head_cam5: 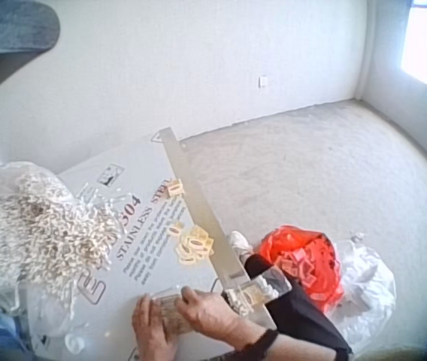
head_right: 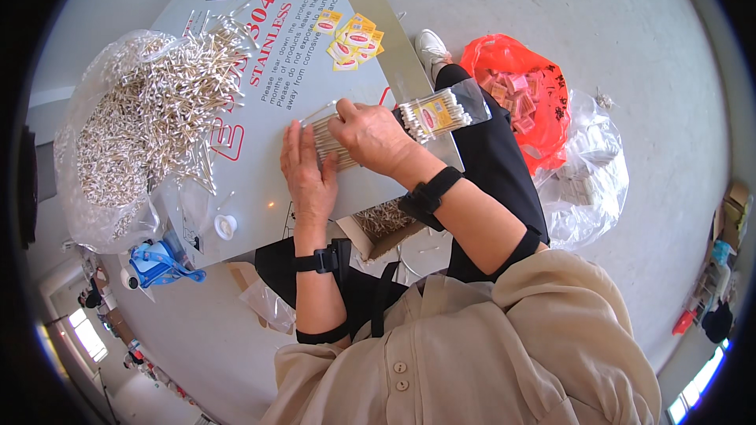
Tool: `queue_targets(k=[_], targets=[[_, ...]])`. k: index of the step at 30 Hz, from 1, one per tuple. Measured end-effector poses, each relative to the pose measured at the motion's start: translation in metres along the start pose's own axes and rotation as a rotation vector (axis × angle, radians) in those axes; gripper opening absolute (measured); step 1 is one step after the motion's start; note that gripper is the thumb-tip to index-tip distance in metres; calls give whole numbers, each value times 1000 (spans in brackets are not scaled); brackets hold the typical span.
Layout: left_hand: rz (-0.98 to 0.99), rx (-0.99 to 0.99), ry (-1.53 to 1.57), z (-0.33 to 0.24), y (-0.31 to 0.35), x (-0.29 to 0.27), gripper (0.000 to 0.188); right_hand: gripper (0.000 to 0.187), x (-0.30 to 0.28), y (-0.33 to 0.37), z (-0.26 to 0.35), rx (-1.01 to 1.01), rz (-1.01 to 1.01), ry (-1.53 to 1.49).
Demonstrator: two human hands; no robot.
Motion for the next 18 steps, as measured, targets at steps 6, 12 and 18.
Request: queue_targets(k=[6,12,18], targets=[[-53,1,111,7,-15,-6,75,8,-3,8,3,158,-44,-46],[131,61,-63,-8,-24,-4,78,6,-2,16,-4,187,-70,-105],[235,39,-220,-14,-11,6,81,3,-5,17,-8,259,-122,-202]])
Point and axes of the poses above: each hand's wrist, its own y-axis away from the middle knuckle, its own x-axis out of the palm, z = x × y, the point moved 3 cm from there along -y, towards the middle knuckle, and after that the axes turned 10 degrees about -y, right-handed, at the moved point
